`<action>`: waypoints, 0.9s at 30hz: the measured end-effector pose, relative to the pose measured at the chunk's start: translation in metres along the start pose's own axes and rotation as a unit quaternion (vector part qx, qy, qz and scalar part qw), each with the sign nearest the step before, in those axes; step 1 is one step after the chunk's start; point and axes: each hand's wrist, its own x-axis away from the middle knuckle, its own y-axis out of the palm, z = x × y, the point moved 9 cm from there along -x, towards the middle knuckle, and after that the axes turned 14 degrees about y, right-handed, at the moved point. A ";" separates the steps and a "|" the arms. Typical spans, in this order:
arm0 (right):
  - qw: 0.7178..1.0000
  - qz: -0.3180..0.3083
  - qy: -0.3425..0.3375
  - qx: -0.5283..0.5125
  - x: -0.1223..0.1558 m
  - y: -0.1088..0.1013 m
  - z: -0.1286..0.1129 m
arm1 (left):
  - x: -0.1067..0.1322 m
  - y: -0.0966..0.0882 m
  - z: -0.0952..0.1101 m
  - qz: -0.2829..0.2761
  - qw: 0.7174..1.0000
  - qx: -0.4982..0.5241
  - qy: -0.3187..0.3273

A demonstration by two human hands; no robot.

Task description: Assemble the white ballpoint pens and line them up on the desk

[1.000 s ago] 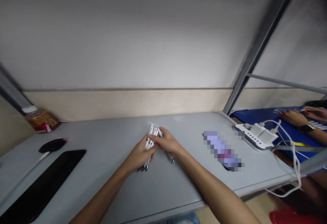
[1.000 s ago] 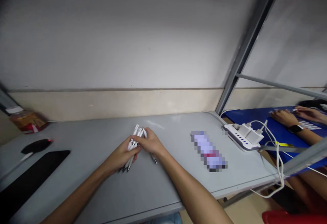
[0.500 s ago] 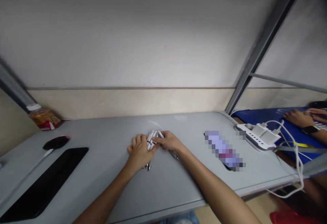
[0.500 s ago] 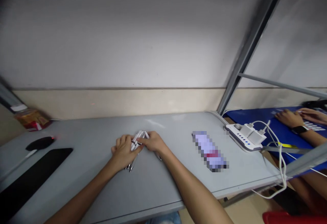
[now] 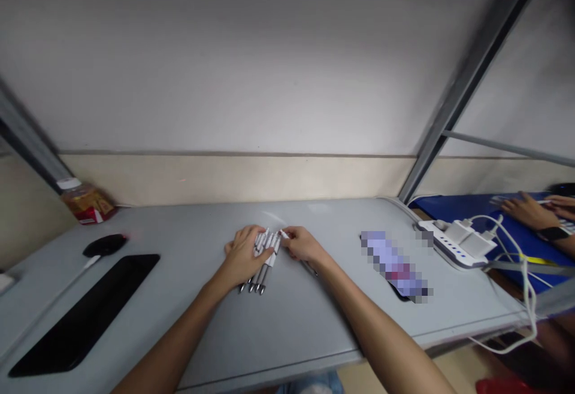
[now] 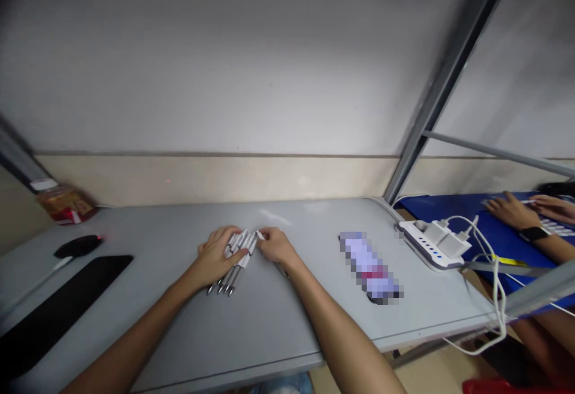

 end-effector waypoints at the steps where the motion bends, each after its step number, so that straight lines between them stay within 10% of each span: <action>1: 1.000 0.003 -0.016 0.018 0.000 0.001 -0.001 | -0.001 0.001 0.000 -0.004 1.000 0.007 0.011; 11: 0.972 0.099 -0.071 0.201 0.016 0.010 -0.019 | -0.002 0.010 -0.012 -0.008 1.000 -0.007 0.002; 27: 0.974 0.084 -0.065 0.199 0.011 0.009 -0.017 | -0.004 0.011 -0.024 -0.026 0.999 0.009 0.021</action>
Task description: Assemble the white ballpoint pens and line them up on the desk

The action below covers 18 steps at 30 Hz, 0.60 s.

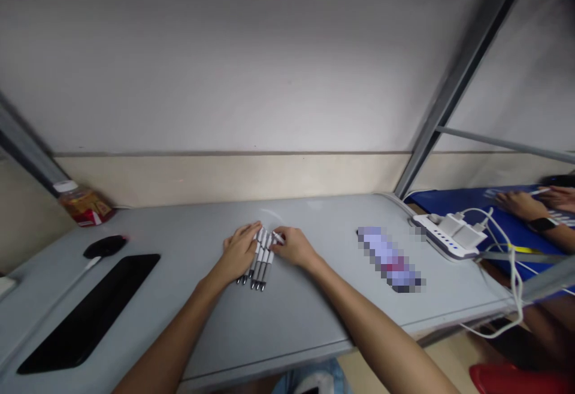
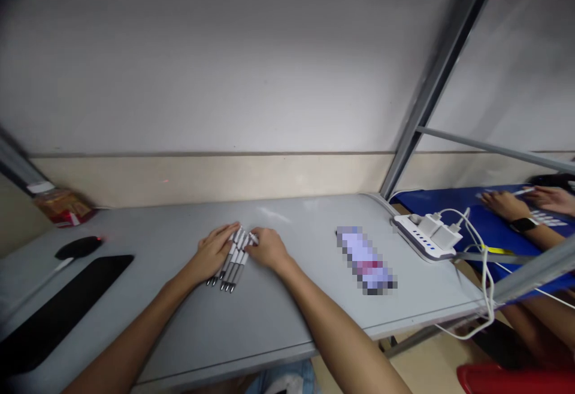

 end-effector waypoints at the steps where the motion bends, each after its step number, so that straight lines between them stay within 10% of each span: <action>1: 1.000 -0.002 -0.003 -0.001 0.001 0.000 0.000 | 0.001 0.001 -0.001 0.001 1.000 -0.002 -0.006; 18: 1.000 0.004 -0.022 0.012 0.007 0.001 -0.003 | 0.008 -0.005 0.023 -0.026 0.998 -0.043 0.033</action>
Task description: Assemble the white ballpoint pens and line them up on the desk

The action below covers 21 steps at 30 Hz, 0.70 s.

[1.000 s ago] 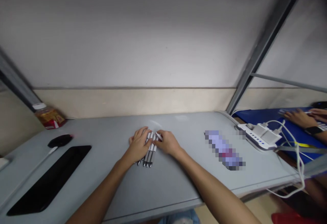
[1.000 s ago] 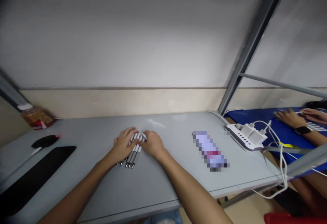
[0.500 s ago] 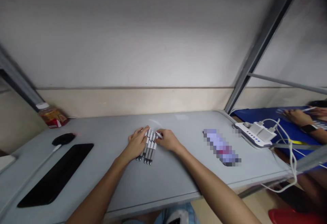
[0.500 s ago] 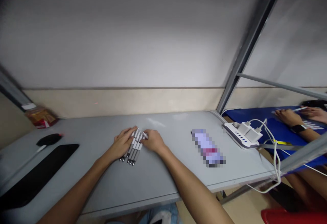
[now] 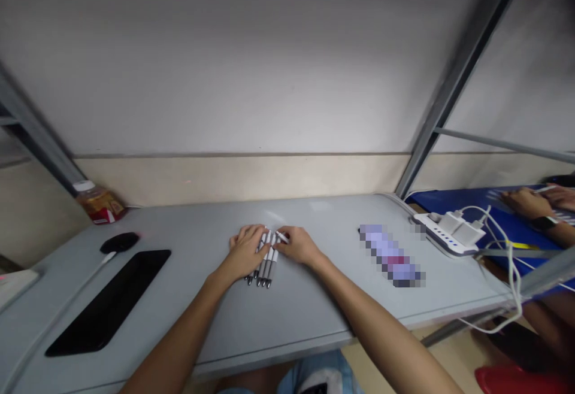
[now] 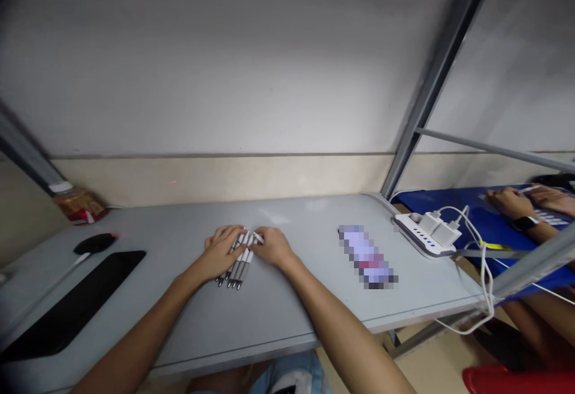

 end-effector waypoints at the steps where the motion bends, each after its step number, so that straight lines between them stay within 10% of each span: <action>1: 1.000 0.000 -0.002 0.001 0.000 0.000 0.000 | 0.000 -0.001 0.001 0.000 1.000 -0.001 0.001; 14: 0.991 0.066 0.016 -0.114 -0.004 -0.017 0.005 | 0.001 -0.013 0.017 0.056 0.998 -0.006 0.034; 21: 0.895 0.024 0.128 -0.426 -0.005 -0.022 0.021 | 0.001 -0.023 0.046 0.075 0.992 0.025 0.099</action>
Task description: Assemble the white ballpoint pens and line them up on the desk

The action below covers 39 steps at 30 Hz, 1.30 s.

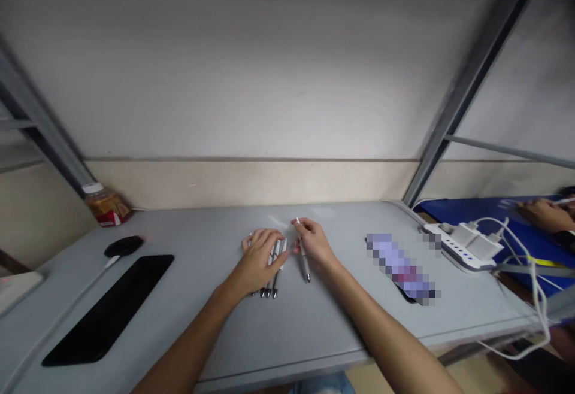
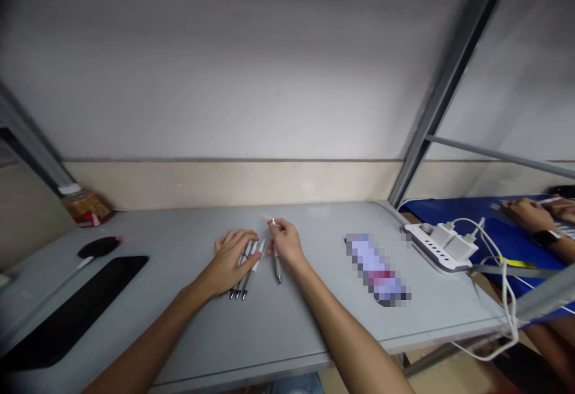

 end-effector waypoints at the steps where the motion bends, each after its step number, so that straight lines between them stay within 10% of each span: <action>1: 0.999 -0.011 0.009 -0.030 0.001 0.000 -0.001 | 0.000 0.001 0.003 -0.001 1.000 0.009 0.007; 9: 0.994 0.028 -0.040 -0.099 -0.001 -0.027 -0.022 | 0.000 0.000 -0.010 0.035 0.999 0.014 -0.039; 20: 0.947 -0.198 0.029 0.253 0.008 -0.020 -0.003 | 0.000 -0.007 -0.023 0.060 0.996 -0.058 -0.038; 39: 0.933 -0.253 0.118 0.226 0.011 -0.020 0.018 | -0.005 0.004 0.004 -0.026 0.990 -0.122 0.059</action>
